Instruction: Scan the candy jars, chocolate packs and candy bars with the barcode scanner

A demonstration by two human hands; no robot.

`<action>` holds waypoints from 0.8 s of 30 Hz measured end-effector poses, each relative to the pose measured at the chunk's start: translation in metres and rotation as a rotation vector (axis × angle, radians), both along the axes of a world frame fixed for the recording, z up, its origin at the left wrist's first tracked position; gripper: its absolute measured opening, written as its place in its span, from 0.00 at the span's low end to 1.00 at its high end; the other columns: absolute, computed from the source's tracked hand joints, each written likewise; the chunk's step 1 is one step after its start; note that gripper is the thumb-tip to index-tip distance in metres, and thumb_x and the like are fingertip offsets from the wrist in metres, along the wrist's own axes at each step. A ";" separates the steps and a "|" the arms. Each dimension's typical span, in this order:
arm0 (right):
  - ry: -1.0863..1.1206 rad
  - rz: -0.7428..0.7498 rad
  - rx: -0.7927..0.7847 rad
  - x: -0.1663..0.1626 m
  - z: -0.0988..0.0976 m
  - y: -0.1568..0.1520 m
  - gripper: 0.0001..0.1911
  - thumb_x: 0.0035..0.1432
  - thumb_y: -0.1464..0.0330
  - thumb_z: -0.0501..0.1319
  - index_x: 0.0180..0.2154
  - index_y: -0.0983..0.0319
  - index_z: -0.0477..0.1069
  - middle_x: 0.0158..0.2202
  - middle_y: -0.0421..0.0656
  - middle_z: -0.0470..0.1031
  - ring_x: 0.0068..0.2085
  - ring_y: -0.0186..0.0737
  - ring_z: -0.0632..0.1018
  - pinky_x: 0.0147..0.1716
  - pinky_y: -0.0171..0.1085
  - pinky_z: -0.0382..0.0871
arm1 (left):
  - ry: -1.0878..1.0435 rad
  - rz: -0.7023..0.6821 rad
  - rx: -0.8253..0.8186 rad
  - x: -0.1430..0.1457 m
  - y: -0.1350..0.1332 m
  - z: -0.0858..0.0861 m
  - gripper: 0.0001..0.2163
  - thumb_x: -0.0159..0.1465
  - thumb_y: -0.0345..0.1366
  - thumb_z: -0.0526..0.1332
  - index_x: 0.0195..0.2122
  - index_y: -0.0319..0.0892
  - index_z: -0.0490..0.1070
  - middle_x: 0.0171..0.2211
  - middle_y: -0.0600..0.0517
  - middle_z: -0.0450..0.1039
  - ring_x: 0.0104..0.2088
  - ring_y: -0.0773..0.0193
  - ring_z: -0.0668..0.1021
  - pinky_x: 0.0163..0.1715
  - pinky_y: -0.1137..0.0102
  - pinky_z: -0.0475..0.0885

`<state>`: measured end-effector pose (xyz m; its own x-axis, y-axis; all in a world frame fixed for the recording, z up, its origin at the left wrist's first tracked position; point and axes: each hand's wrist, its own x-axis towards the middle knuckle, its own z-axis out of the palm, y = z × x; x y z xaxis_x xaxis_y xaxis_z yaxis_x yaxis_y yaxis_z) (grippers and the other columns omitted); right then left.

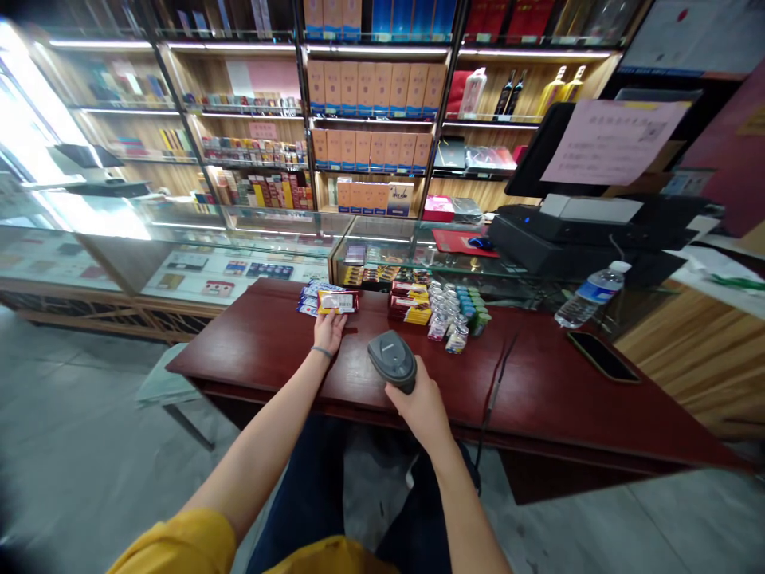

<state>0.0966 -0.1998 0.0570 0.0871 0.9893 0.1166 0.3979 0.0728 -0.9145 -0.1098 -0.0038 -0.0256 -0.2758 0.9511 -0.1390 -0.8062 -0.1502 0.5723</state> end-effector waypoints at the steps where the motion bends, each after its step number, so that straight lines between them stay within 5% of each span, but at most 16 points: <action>1: 0.003 -0.002 -0.001 0.000 0.000 0.000 0.22 0.49 0.61 0.64 0.47 0.57 0.68 0.22 0.34 0.75 0.17 0.37 0.73 0.18 0.34 0.68 | -0.003 -0.003 0.001 0.000 0.000 0.000 0.13 0.63 0.28 0.65 0.46 0.46 0.68 0.44 0.51 0.78 0.46 0.66 0.81 0.58 0.58 0.71; 14: 0.083 -0.049 0.005 0.038 0.003 -0.006 0.20 0.53 0.59 0.65 0.46 0.57 0.66 0.22 0.33 0.74 0.17 0.35 0.73 0.19 0.34 0.68 | 0.147 -0.016 0.041 0.003 0.001 0.002 0.10 0.56 0.27 0.69 0.37 0.40 0.71 0.33 0.54 0.76 0.35 0.70 0.79 0.53 0.62 0.73; 19: 0.104 -0.150 0.023 0.062 0.002 -0.008 0.18 0.52 0.58 0.66 0.42 0.58 0.67 0.18 0.33 0.72 0.17 0.36 0.73 0.19 0.33 0.68 | 0.392 -0.018 0.142 0.020 0.014 0.034 0.12 0.56 0.31 0.70 0.42 0.41 0.76 0.39 0.50 0.79 0.40 0.64 0.80 0.50 0.65 0.73; 24: 0.120 -0.229 0.015 0.080 0.002 -0.010 0.18 0.51 0.55 0.66 0.39 0.59 0.69 0.17 0.34 0.72 0.16 0.37 0.73 0.17 0.34 0.68 | 0.764 -0.022 0.249 0.052 0.025 0.073 0.08 0.55 0.26 0.69 0.36 0.43 0.80 0.37 0.49 0.81 0.45 0.55 0.80 0.53 0.66 0.70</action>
<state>0.1765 -0.2094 0.0590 0.3228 0.9405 0.1062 0.2946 0.0068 -0.9556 -0.0579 0.0215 0.0470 -0.1899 0.9357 0.2972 -0.2095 -0.3344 0.9189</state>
